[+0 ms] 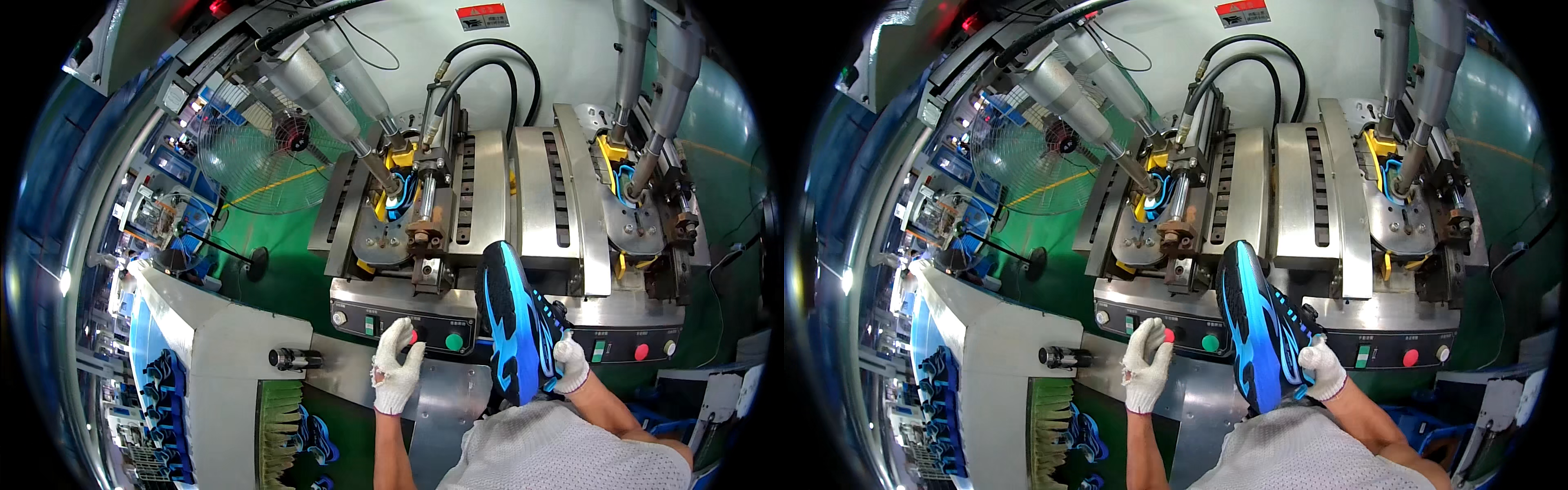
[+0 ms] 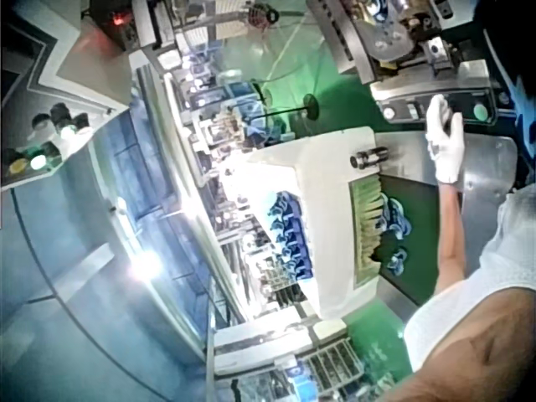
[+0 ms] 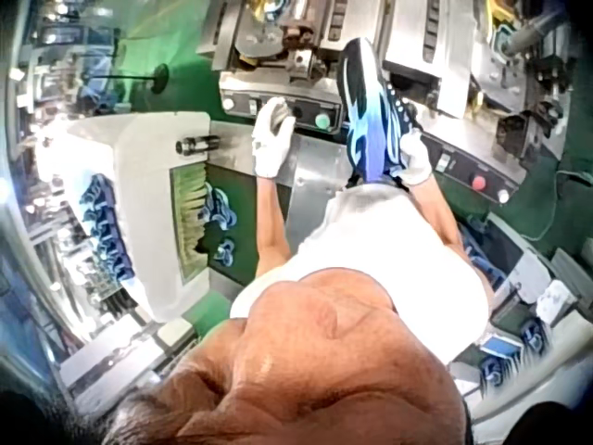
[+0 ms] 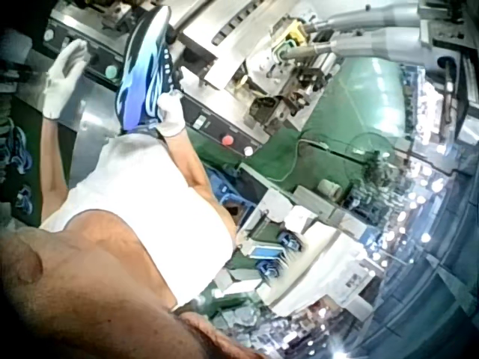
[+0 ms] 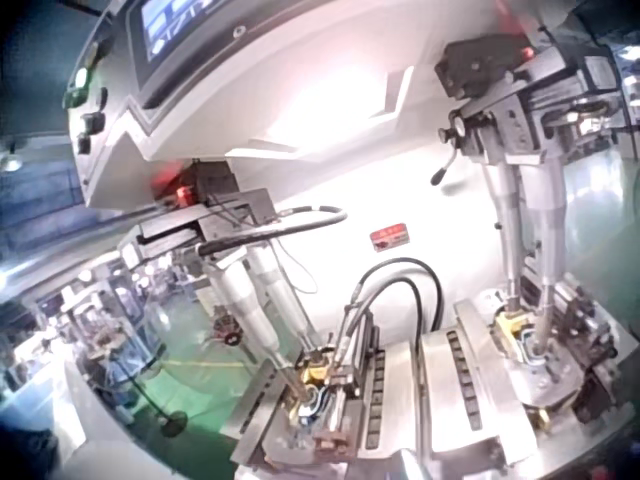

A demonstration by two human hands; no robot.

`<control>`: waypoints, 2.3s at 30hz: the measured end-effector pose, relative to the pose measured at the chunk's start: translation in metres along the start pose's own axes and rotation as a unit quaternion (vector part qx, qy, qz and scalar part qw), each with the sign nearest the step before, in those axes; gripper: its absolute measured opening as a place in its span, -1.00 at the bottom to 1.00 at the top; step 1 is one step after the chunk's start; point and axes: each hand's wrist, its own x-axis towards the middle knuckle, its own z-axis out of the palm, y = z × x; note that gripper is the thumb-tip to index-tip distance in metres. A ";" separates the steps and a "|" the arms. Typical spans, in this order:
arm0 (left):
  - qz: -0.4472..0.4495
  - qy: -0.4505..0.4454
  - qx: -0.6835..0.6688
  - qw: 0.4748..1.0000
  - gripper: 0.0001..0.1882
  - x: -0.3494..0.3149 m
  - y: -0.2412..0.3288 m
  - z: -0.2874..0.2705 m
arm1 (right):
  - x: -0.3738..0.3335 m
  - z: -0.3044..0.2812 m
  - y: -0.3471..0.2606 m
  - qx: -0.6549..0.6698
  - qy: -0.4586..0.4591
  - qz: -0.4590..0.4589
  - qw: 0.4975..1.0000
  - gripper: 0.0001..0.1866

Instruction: The person picks up blue sneakers, inserts them into the pressing slots of a shoe manufacturing machine, and places them onto a conveyor belt.

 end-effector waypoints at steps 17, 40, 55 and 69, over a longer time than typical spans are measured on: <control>0.222 -0.076 0.275 0.932 -0.49 0.218 -0.016 0.005 | 0.006 -0.053 -0.011 -0.334 0.122 -0.101 0.929 -0.40; 0.087 0.050 0.292 0.951 -0.34 0.303 0.000 -0.001 | 0.005 -0.001 -0.029 -0.282 0.296 -0.034 0.912 -0.53; -0.300 0.135 0.305 0.894 -0.44 -0.150 -0.113 -0.103 | 0.472 -0.005 0.063 -0.507 0.331 -0.021 0.795 -0.88; -0.425 0.226 0.307 0.821 -0.47 -0.264 -0.192 -0.024 | 0.541 0.010 0.023 -0.953 0.212 -0.059 0.210 -0.58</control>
